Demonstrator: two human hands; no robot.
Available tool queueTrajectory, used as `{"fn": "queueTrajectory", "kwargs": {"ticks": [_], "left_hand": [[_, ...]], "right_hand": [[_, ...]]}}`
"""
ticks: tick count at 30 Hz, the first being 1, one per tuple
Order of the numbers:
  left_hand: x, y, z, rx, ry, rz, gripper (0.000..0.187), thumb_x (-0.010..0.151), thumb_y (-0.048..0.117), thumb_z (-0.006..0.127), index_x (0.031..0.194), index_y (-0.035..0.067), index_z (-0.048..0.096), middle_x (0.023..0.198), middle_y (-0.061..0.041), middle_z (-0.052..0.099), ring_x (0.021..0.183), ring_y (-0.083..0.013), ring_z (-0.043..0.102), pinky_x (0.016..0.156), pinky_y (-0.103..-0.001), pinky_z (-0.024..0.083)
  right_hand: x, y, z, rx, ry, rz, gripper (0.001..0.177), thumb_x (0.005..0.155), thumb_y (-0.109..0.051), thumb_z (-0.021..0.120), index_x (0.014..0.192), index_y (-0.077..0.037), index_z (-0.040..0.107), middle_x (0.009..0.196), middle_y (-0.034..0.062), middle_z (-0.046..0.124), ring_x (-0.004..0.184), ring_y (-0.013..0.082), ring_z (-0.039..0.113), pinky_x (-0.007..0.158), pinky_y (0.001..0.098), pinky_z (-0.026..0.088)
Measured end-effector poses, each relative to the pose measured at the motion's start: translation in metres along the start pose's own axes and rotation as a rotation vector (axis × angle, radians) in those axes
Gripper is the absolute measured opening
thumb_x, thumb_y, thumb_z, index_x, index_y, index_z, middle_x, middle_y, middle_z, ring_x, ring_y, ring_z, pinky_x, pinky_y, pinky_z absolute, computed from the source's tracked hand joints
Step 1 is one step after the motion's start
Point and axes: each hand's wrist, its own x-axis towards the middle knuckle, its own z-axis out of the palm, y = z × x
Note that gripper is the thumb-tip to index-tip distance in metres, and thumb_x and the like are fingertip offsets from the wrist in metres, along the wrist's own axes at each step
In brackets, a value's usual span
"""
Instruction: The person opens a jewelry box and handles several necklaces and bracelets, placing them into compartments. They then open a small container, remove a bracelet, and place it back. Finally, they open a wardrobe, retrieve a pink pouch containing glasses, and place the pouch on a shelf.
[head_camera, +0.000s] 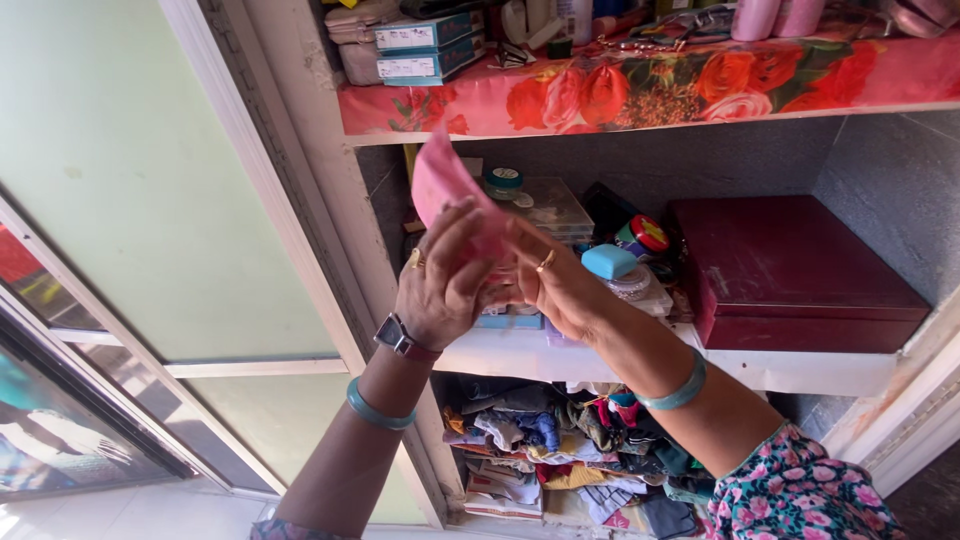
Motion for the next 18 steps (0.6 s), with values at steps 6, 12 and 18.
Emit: {"fn": "queueTrajectory", "kwargs": {"ticks": [6, 12, 18], "left_hand": [[0.006, -0.035, -0.003, -0.263, -0.153, -0.083, 0.068, 0.097, 0.025, 0.085, 0.145, 0.016, 0.037, 0.148, -0.018, 0.050, 0.138, -0.0382, 0.057, 0.103, -0.041, 0.059], [0.032, -0.079, 0.020, -0.084, -0.137, 0.063, 0.067, 0.092, 0.037, 0.086, 0.141, 0.012, 0.048, 0.145, -0.013, 0.049, 0.132, -0.0331, 0.055, 0.108, -0.050, 0.053], [0.049, -0.158, 0.034, 0.094, -0.102, -0.263, 0.046, 0.101, 0.026, 0.085, 0.136, 0.012, 0.058, 0.148, -0.012, 0.053, 0.132, -0.0303, 0.059, 0.098, -0.042, 0.056]], "right_hand": [[0.028, -0.015, 0.002, -0.062, 0.091, -0.122, 0.055, 0.098, -0.037, 0.066, 0.141, -0.006, 0.050, 0.110, 0.0065, 0.065, 0.100, 0.0196, 0.068, 0.087, 0.0437, 0.061], [0.062, -0.070, -0.039, -0.177, 0.301, -0.325, 0.063, 0.094, -0.041, 0.068, 0.144, -0.009, 0.046, 0.110, 0.0083, 0.068, 0.095, 0.0192, 0.074, 0.082, 0.0388, 0.065], [0.095, -0.148, -0.119, -0.715, 0.467, -0.640, 0.041, 0.101, -0.040, 0.072, 0.101, 0.000, 0.059, 0.087, 0.0047, 0.066, 0.084, 0.0150, 0.073, 0.085, 0.0375, 0.066]]}}
